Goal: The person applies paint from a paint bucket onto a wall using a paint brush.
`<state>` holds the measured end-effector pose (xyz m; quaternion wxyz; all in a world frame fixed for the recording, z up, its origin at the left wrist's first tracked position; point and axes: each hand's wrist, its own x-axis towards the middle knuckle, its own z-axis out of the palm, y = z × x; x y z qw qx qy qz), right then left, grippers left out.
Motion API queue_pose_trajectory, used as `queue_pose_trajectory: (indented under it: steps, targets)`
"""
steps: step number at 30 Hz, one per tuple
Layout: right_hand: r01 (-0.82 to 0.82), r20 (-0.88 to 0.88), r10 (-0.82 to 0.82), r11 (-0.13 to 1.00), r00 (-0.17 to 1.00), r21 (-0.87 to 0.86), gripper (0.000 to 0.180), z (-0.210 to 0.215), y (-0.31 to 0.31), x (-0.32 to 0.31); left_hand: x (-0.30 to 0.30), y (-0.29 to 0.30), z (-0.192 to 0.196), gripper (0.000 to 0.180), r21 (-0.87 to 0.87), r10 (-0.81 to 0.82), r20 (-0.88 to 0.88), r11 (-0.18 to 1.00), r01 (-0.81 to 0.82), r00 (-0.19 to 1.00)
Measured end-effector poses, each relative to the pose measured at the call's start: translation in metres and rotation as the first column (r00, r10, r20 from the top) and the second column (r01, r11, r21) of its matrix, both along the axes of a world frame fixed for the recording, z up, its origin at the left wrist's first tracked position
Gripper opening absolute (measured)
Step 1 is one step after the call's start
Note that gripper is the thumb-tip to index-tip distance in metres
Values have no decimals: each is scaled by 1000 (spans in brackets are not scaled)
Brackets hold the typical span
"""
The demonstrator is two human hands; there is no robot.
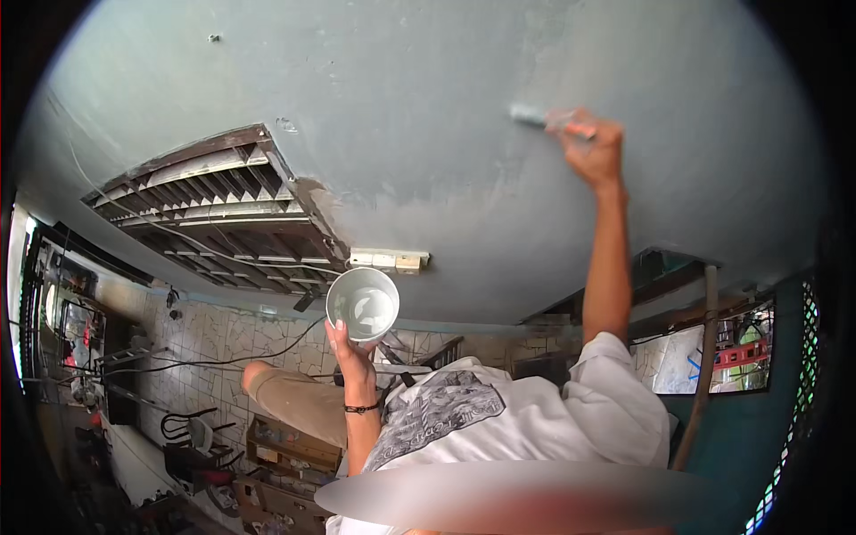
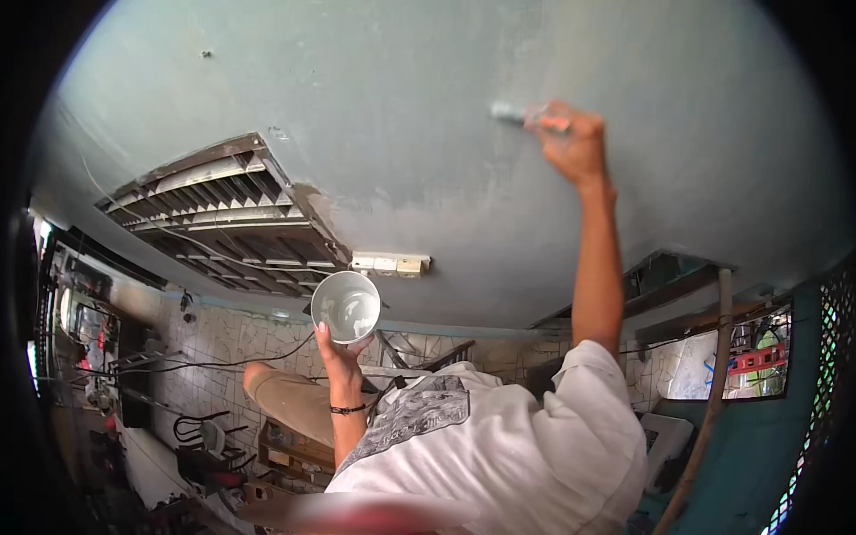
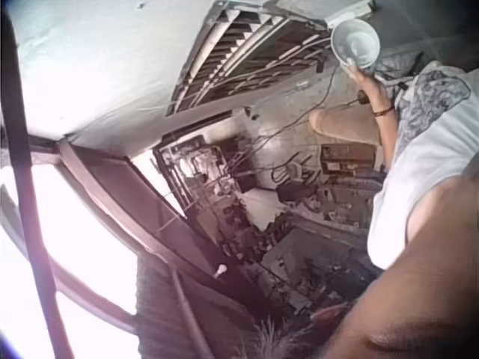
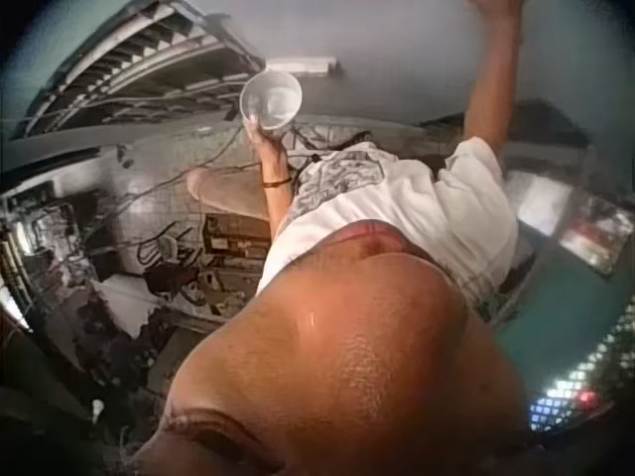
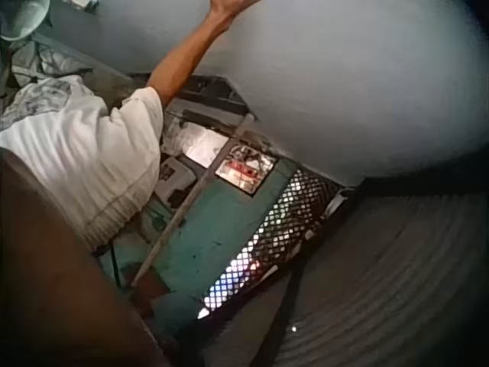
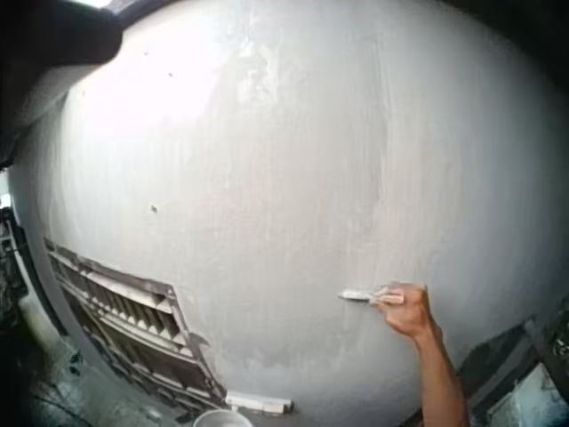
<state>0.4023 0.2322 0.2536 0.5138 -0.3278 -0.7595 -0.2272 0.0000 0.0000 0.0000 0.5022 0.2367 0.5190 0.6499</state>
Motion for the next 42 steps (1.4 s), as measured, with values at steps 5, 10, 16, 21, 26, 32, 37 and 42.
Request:
queue_pose_trajectory:
  steps: [5,10,16,21,26,32,37,42]
  targets:
    - [587,-266,-523,716,810,378,14,91,21,14,-5,7,-9,80,8,23,50,1000,-24,998]
    - [282,-217,-192,787,957,549,12,111,39,-16,-5,6,-8,79,35,40,46,999,-42,998]
    - [114,-205,-7,848,979,518,11,-68,62,-51,-8,3,-11,78,-23,64,44,998,-63,997]
    - [67,-264,4,963,964,259,18,-211,21,-61,-1,1,-3,62,-26,43,92,999,-41,995]
    - [72,-316,-91,995,944,-72,17,-293,-27,-73,1,-3,-7,63,-57,21,96,998,-16,995]
    - [35,-302,-202,877,932,-480,11,-260,-50,-70,-8,-12,-15,79,-71,-2,35,997,4,999]
    - [27,-146,-93,914,985,-404,12,-112,2,-29,-10,-12,-14,79,-58,21,37,998,-19,999]
    - [-17,-74,15,1000,997,-18,19,58,26,-10,-14,-2,-9,80,-41,3,38,999,-1,999]
